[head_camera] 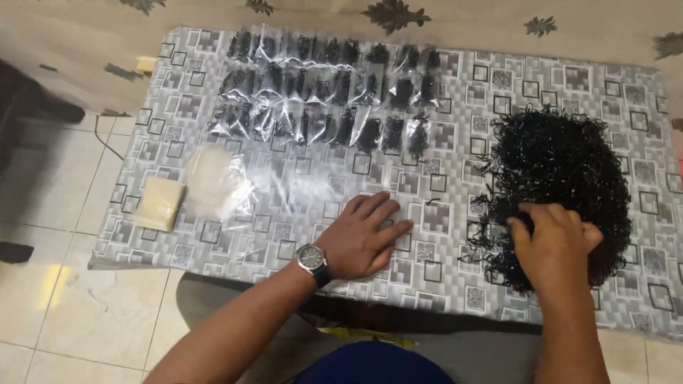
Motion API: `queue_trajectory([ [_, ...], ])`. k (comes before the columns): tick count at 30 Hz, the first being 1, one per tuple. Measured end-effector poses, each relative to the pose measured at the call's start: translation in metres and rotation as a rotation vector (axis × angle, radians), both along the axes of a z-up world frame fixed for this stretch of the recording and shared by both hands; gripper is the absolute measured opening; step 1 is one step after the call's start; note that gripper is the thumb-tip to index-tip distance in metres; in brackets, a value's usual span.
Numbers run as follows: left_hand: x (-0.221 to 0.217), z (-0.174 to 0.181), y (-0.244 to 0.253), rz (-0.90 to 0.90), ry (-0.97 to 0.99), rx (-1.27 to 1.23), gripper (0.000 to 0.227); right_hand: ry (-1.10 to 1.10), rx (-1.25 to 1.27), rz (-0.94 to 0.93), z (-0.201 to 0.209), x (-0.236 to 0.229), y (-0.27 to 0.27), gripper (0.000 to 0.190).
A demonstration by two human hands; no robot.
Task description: The person places metal hooks into small plastic bags by hand, grouping them before sealing the bags.
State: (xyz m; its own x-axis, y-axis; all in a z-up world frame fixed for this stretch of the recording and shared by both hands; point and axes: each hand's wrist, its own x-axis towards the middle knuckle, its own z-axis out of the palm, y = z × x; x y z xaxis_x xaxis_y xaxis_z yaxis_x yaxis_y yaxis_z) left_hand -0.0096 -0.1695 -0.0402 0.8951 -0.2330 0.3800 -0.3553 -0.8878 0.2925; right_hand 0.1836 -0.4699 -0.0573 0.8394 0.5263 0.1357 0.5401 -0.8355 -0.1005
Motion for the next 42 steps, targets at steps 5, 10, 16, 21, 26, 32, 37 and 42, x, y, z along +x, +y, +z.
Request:
queue_trajectory([
  [5, -0.003, -0.001, 0.002, 0.003, 0.015, -0.05, 0.045, -0.062, 0.083, -0.011, 0.005, 0.005, 0.003, 0.018],
  [10, -0.003, -0.004, 0.001, 0.018, -0.014, -0.042, 0.044, -0.144, 0.135, 0.021, 0.009, 0.024, -0.007, 0.022],
  [16, -0.003, -0.003, 0.003, 0.022, -0.022, -0.073, 0.041, 0.275, -0.328, -0.334, 0.041, -0.002, 0.006, 0.07],
  [21, -0.003, -0.007, 0.002, 0.016, -0.063, -0.155, 0.033, -0.029, 0.15, -0.032, -0.011, -0.001, -0.025, 0.02],
  [26, -0.03, 0.014, 0.038, 0.269, -0.103, -0.195, 0.014, -0.209, 0.226, 0.085, -0.002, 0.01, -0.027, 0.021],
  [32, -0.084, 0.007, 0.135, 0.963, -0.111, 0.073, 0.042, -0.015, 0.057, -0.114, -0.003, 0.006, -0.025, 0.045],
  [37, -0.091, 0.013, 0.154, 0.928, -0.095, 0.107, 0.03, -0.194, 0.158, -0.03, -0.02, -0.004, -0.017, 0.021],
  [42, -0.097, 0.016, 0.148, 0.908, -0.065, -0.095, 0.023, -0.301, 0.23, 0.015, -0.01, -0.011, -0.015, 0.016],
])
